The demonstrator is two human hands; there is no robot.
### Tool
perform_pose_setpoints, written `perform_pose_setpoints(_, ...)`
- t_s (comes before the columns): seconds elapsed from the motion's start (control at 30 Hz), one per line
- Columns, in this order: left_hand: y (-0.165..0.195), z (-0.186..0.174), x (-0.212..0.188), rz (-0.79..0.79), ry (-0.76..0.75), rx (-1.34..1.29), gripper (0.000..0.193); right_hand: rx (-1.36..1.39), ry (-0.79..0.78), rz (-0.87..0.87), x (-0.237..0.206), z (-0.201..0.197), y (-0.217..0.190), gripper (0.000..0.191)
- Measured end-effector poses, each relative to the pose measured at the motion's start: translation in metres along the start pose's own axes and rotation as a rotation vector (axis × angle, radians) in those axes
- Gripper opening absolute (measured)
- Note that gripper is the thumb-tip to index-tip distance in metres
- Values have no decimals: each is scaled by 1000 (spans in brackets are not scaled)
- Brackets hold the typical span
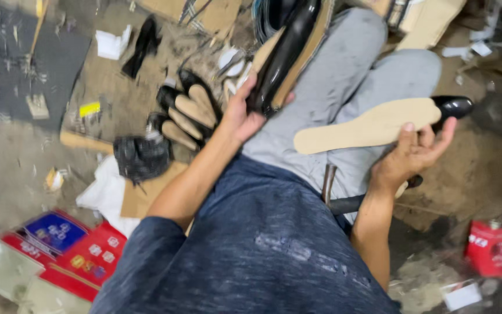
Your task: The person repeatedly picks up black shoes and beige insoles, places the insoles inside the shoes, and presses them to check fit. The person handles multiple shoes and insoles one at a time, adjusting and repositioning them throughout the clip.
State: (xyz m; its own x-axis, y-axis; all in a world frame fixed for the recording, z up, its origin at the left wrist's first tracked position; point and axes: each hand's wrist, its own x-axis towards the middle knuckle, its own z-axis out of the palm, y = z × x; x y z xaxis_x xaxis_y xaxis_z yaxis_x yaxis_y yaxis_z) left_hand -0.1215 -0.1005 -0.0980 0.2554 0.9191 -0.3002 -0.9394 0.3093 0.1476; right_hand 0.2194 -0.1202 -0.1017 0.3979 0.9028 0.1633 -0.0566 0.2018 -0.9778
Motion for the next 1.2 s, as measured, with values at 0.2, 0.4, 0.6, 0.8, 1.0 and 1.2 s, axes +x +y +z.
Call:
perform_pose_setpoints(0.2, 42, -97, -8, 495, 588, 91, 34, 97, -49, 32, 19, -6, 5, 65)
perform_pose_setpoints(0.4, 69, -161, -71, 996, 1203, 466, 26, 72, -103, -17, 33, -7, 10, 60)
perform_pose_setpoints(0.6, 81, -179, -121, 936, 1590, 254, 37, 74, -115, 15, 32, -2, 8, 60)
perform_pose_setpoints(0.8, 73, -195, -126, 899, 1709, 780, 57, 55, -107, 21, 34, 2, 5, 60)
perform_pose_setpoints(1.0, 67, -205, -119, 614, 1683, 1203, 82, 46, -111, 31, 31, 4, 1, 61)
perform_pose_setpoints(1.2, 81, -196, -112, 464, 1566, 935, 75, 164, -118, 123, 24, 7, -8, 61)
